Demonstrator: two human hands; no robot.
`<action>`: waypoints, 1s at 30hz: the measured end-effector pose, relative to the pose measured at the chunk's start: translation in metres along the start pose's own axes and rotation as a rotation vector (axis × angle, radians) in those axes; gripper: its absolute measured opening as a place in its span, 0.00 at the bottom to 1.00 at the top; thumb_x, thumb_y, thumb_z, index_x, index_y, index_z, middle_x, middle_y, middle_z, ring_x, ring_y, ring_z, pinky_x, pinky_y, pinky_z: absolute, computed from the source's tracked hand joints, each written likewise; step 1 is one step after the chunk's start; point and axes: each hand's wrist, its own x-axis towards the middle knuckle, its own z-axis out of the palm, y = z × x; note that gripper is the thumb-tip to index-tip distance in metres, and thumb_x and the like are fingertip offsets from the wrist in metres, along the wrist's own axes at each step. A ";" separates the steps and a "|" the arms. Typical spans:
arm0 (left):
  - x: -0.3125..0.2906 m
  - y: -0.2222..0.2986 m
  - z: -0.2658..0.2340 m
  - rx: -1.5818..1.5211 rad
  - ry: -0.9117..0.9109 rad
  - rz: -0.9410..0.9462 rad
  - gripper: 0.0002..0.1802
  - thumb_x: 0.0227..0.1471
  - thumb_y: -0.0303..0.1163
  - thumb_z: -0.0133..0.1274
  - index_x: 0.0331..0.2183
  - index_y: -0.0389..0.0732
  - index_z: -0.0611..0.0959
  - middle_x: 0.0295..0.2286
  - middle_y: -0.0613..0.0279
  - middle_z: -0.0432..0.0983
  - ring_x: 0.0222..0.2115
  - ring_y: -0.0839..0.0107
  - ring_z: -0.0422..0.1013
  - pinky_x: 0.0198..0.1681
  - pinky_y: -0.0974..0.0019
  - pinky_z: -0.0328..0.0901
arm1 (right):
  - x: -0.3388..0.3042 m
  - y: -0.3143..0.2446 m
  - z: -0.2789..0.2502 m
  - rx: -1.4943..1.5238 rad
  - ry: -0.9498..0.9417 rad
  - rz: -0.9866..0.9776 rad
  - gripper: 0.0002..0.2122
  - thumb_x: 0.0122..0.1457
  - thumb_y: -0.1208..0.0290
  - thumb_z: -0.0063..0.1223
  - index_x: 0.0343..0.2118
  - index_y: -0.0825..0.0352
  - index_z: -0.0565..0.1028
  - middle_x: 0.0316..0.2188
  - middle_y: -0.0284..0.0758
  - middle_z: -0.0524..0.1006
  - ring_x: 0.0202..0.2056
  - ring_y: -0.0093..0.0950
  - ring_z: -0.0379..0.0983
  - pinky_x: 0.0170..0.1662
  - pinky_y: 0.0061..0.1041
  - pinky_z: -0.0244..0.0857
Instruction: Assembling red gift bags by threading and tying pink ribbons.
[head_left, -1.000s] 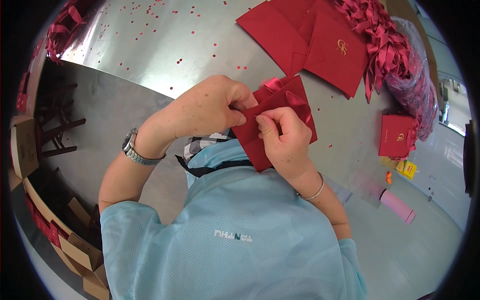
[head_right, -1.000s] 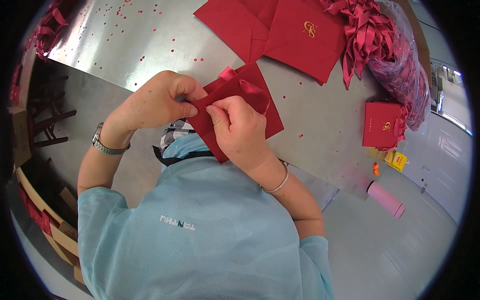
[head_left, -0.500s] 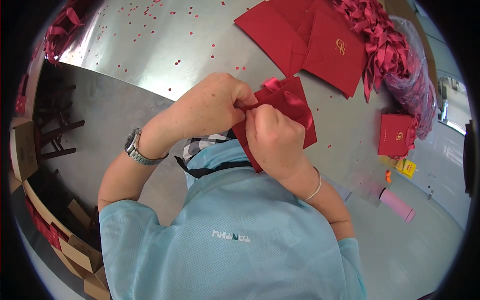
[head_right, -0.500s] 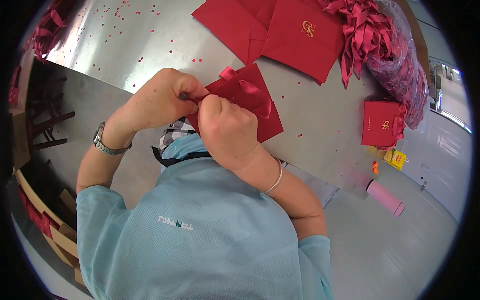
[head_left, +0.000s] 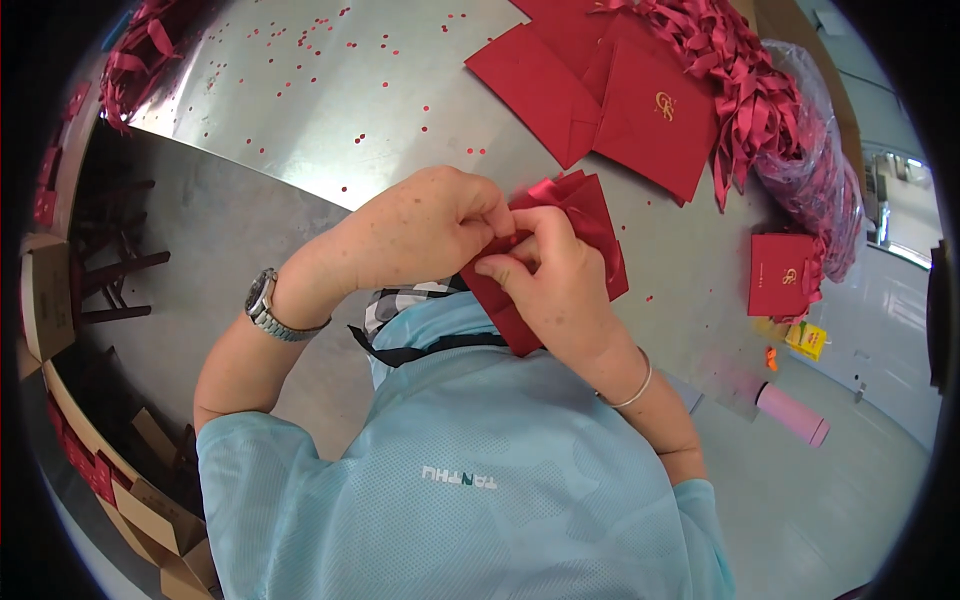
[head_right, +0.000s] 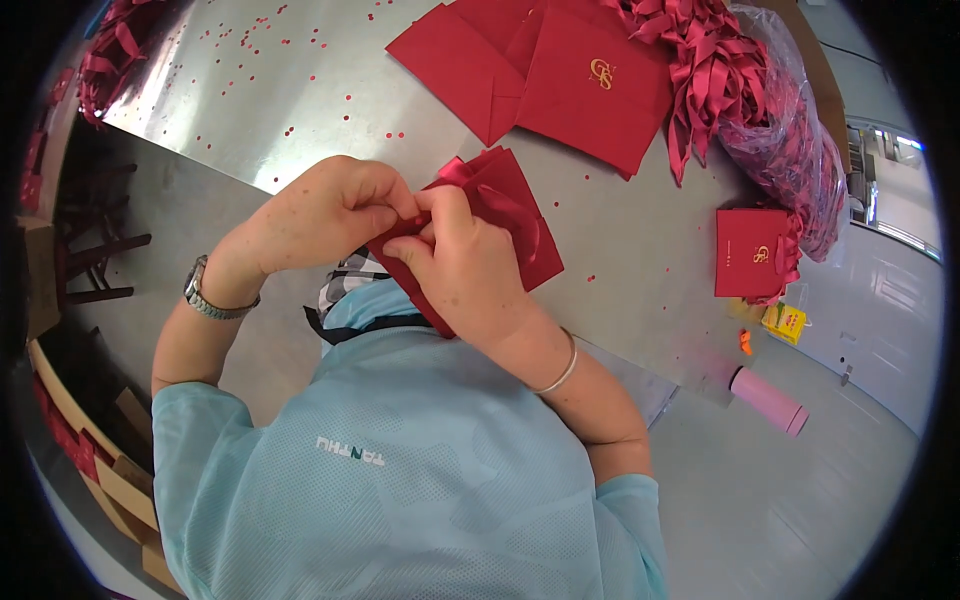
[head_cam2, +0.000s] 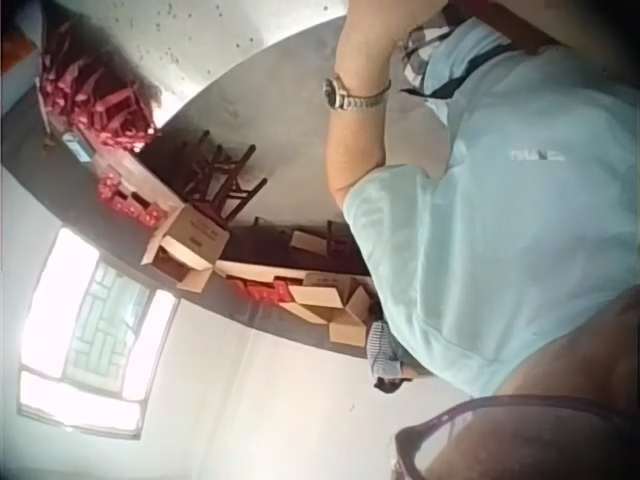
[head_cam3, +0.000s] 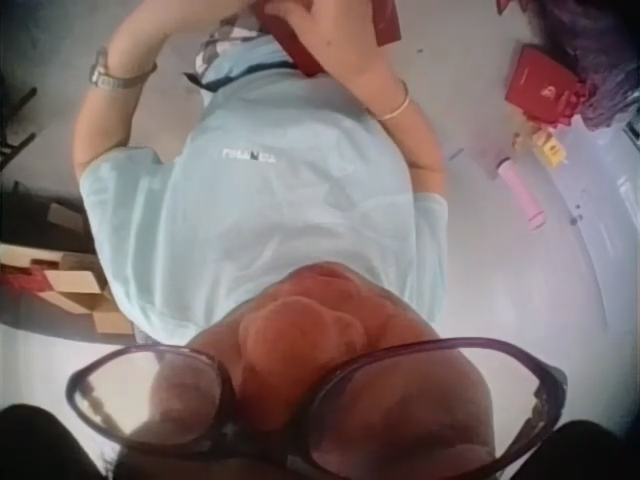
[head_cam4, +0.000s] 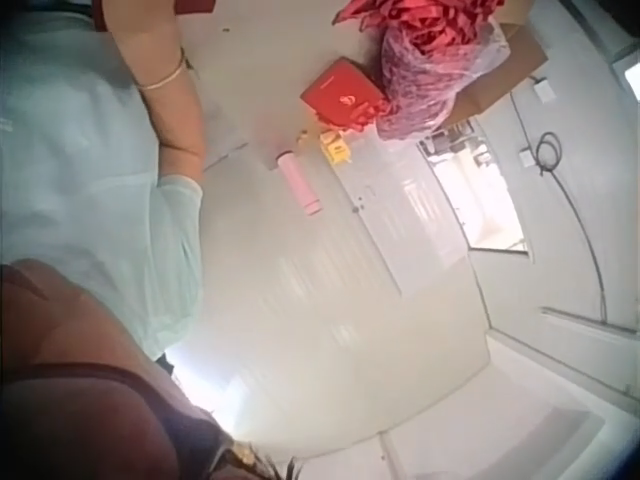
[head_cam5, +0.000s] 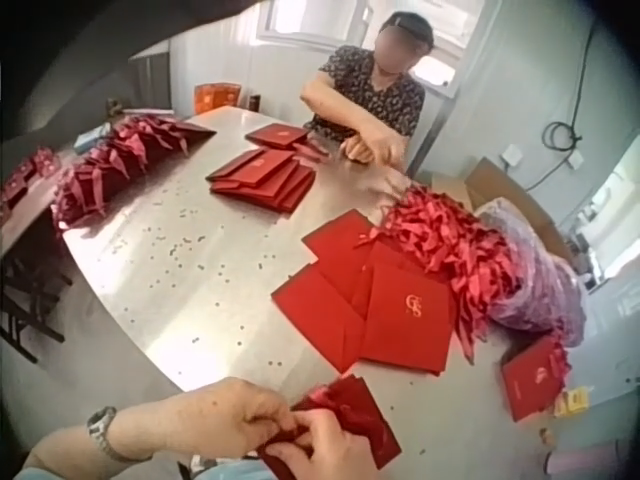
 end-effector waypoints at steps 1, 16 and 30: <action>0.001 0.005 -0.003 -0.036 -0.023 -0.099 0.10 0.48 0.19 0.52 0.34 0.34 0.83 0.25 0.58 0.80 0.25 0.71 0.73 0.31 0.68 0.68 | -0.003 -0.001 0.001 0.021 0.031 0.009 0.17 0.51 0.69 0.65 0.37 0.69 0.67 0.23 0.39 0.78 0.24 0.36 0.78 0.26 0.31 0.70; 0.003 0.013 0.001 0.280 -0.181 0.155 0.07 0.43 0.18 0.55 0.30 0.35 0.81 0.28 0.54 0.77 0.28 0.57 0.73 0.32 0.62 0.68 | -0.022 -0.009 -0.011 -0.172 0.048 -0.134 0.14 0.52 0.65 0.63 0.33 0.65 0.69 0.18 0.35 0.75 0.20 0.31 0.76 0.21 0.29 0.67; 0.008 0.005 0.002 0.539 0.068 0.321 0.05 0.40 0.16 0.50 0.25 0.34 0.77 0.30 0.49 0.72 0.32 0.47 0.71 0.35 0.55 0.68 | 0.014 0.016 -0.060 -0.384 -0.123 -0.448 0.03 0.50 0.81 0.55 0.27 0.68 0.73 0.29 0.37 0.69 0.32 0.34 0.71 0.32 0.31 0.67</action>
